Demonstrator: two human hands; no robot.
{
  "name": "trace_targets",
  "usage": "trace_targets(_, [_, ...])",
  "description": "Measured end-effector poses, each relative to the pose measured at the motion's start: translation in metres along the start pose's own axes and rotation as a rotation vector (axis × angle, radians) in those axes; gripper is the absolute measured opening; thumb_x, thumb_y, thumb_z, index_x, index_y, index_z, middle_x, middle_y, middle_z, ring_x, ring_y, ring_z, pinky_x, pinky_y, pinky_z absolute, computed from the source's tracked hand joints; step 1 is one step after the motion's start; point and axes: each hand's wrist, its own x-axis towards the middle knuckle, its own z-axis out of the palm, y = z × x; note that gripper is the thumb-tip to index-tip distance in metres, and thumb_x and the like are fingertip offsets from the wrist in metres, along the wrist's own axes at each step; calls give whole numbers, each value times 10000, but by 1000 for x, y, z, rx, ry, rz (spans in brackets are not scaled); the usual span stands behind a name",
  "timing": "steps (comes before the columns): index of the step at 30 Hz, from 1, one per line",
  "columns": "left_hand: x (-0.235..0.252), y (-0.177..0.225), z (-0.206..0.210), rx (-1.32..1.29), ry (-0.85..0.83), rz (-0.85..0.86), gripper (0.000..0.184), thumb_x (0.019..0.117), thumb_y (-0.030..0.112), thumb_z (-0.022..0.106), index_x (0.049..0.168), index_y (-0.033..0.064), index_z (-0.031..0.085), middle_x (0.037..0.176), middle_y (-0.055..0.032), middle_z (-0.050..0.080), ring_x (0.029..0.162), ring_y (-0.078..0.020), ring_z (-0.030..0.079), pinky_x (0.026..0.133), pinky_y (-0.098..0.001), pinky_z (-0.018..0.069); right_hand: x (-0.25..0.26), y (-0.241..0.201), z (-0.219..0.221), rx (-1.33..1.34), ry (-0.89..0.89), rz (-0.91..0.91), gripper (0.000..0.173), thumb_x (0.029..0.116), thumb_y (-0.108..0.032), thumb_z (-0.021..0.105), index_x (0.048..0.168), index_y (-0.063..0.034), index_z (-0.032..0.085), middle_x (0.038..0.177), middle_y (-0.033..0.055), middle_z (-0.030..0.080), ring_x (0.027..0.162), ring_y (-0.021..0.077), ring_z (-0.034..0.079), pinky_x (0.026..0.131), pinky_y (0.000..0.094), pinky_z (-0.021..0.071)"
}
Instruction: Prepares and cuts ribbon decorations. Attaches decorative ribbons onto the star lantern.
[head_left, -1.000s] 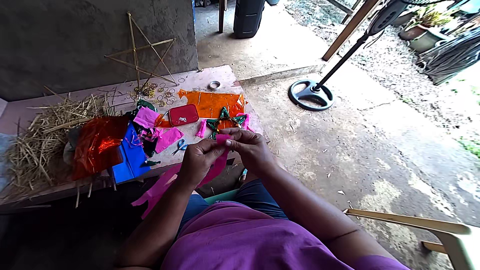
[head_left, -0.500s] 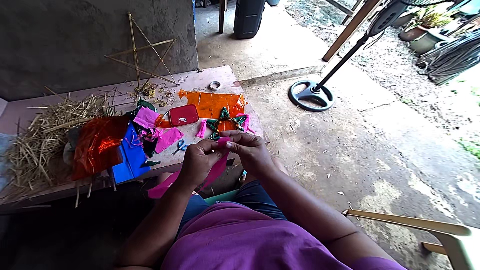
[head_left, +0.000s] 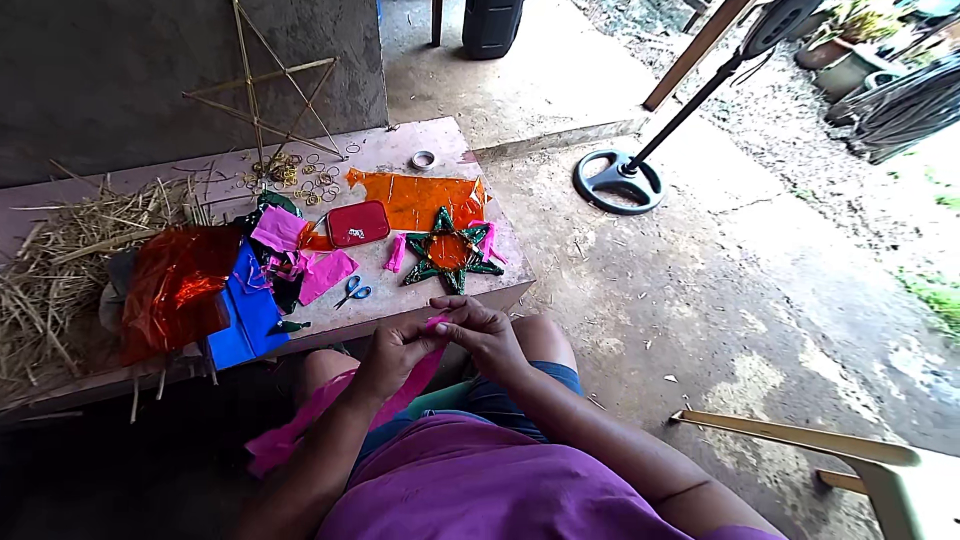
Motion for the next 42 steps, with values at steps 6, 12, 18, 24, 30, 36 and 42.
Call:
trace_targets(6, [14,-34,-18,153,32,-64,70,932,92,716,918,29,744,891,13,705,806,0,647,767,-176,547,12,31,-11,-86,-75,87,129,915,-126,747,943,0,743,1234,92,681,1058,81,668,940,268,567])
trace_targets(12, [37,-71,-38,175,70,-221,135,924,125,704,805,66,733,872,35,700,780,13,627,734,-179,526,57,76,-66,-330,-13,344,293,980,-191,677,1168,33,688,1185,121,705,1046,126,686,943,304,565])
trace_targets(18, [70,-109,-49,63,75,-400,124,922,98,694,807,77,737,804,45,692,710,-1,619,675,-184,521,149,129,-140,-755,-53,584,380,987,-270,700,1247,5,676,1281,217,649,1215,363,609,1050,560,473])
trace_targets(24, [101,-137,-57,28,27,-559,137,932,128,696,803,90,725,730,68,653,638,8,575,618,-182,482,257,206,-192,-1102,-110,587,481,972,-308,707,1312,25,644,1336,277,608,1279,476,544,1077,656,410])
trace_targets(30, [113,-165,-71,-110,-82,-669,118,921,157,693,814,116,722,722,89,643,615,15,568,580,-177,475,336,255,-203,-1049,29,838,520,1015,-375,623,1375,0,594,1319,275,625,1265,468,570,1046,690,419])
trace_targets(36, [121,-170,-77,-235,-148,-709,106,914,146,696,821,112,735,773,85,674,663,14,604,616,-175,511,372,276,-196,-1153,177,952,717,905,-491,740,1425,-35,548,1360,282,583,1282,474,543,1009,706,424])
trace_targets(42, [124,-171,-80,-344,-151,-768,80,903,126,702,832,117,738,747,85,675,647,9,614,599,-178,513,390,276,-190,-1161,249,1041,833,834,-434,811,1451,3,461,1308,275,616,1237,458,582,974,689,447])
